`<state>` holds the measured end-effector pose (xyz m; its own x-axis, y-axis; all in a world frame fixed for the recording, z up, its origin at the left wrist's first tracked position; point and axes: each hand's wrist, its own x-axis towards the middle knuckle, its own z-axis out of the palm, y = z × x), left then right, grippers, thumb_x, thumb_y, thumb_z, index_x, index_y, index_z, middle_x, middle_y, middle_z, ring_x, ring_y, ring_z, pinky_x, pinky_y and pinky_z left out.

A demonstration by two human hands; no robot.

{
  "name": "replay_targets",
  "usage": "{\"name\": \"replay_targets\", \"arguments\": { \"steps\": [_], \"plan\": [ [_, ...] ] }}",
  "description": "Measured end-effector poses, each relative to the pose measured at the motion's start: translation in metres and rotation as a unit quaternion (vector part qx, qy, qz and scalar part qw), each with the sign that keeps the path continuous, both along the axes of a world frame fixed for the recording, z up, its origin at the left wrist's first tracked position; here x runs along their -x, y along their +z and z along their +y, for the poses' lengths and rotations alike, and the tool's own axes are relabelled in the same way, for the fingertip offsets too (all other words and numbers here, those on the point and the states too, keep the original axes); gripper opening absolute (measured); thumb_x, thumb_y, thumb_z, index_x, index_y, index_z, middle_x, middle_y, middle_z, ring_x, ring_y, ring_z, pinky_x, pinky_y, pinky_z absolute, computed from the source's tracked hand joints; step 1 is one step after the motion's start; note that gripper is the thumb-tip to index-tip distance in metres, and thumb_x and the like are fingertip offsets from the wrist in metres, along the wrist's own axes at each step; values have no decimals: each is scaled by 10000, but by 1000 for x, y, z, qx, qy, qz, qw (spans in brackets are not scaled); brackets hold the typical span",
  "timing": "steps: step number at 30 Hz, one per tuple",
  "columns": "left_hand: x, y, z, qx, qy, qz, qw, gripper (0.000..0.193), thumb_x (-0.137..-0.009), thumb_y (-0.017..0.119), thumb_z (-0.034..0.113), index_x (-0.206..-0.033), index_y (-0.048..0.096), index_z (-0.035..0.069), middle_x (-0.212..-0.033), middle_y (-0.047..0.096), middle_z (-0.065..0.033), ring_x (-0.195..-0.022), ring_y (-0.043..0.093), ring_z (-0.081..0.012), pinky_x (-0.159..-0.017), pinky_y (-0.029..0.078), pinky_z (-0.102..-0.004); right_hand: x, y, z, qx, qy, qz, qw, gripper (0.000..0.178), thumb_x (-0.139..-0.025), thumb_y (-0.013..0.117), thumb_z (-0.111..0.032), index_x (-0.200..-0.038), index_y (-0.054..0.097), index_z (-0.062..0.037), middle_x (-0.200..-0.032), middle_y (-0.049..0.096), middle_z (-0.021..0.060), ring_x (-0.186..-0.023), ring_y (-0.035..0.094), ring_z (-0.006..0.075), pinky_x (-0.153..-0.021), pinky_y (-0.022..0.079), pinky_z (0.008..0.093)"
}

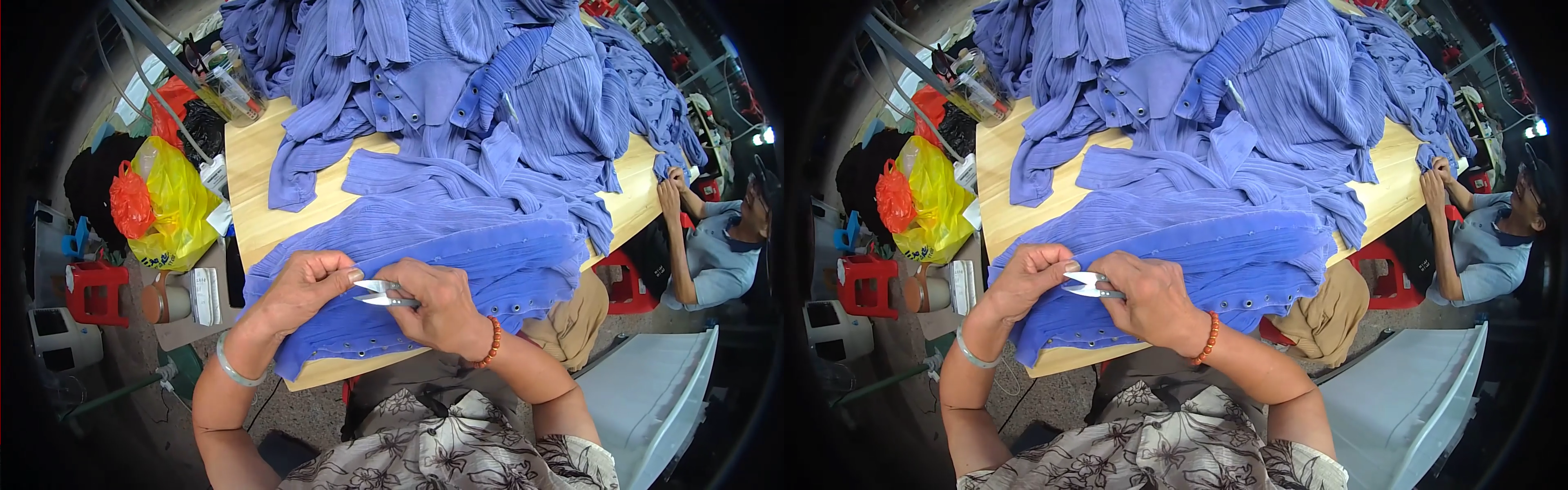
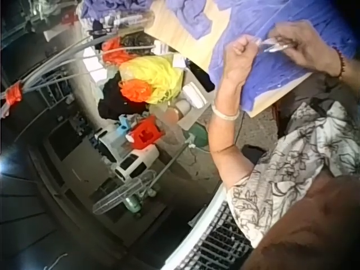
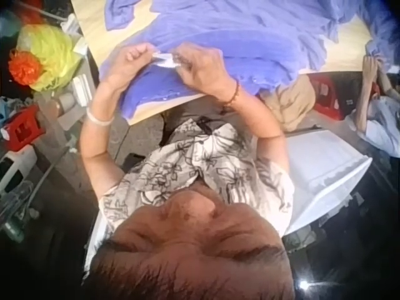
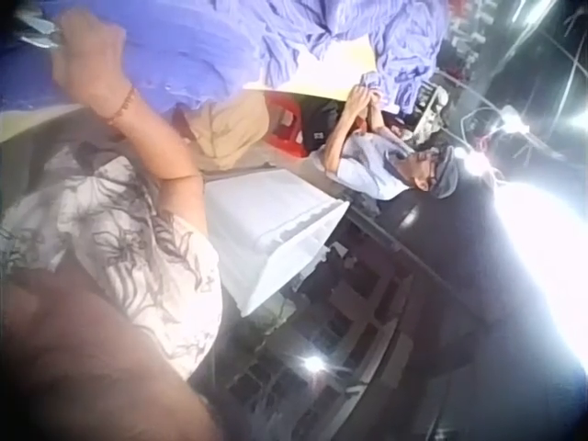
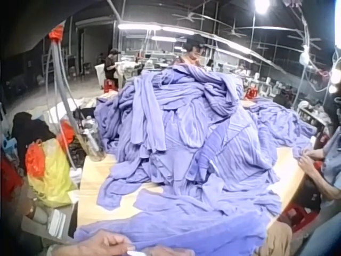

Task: Trimming excess threads from blue pleated garments using small thread snips.

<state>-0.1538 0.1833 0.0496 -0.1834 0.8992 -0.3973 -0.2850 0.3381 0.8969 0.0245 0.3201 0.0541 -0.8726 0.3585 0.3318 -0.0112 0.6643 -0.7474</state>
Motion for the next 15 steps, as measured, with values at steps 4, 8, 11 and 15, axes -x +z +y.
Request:
{"name": "replay_targets", "arguments": {
  "steps": [4,8,11,15],
  "plan": [
    [-1,-1,1,3,-5,18,1000,205,-1001,648,207,-897,682,34,-767,585,95,-678,460,17,-577,381,-188,-12,1,5,44,50,8,998,226,-748,688,22,-954,671,-69,-746,643,47,-586,627,201,-533,472,302],
    [0,-2,0,-6,-4,4,1000,213,-1007,641,213,-889,678,40,-770,569,102,-675,441,14,-582,370,-188,-29,9,10,30,88,-31,995,267,-712,660,34,-958,665,-69,-745,639,47,-590,621,218,-548,481,315],
    [2,-4,-2,-14,-6,-3,1000,206,-1009,636,205,-907,681,32,-791,598,86,-687,478,13,-595,399,-186,-34,17,12,-23,76,-69,994,278,-741,724,-28,-1010,667,-68,-767,620,59,-592,600,236,-551,477,336],
    [1,1,-1,-6,0,-28,1000,190,-1007,635,187,-930,685,20,-813,633,65,-710,523,9,-620,437,-184,-30,30,16,-78,12,-82,993,458,-785,818,-233,-1186,664,-74,-804,585,79,-630,586,246,-561,467,350]
  ]
}}
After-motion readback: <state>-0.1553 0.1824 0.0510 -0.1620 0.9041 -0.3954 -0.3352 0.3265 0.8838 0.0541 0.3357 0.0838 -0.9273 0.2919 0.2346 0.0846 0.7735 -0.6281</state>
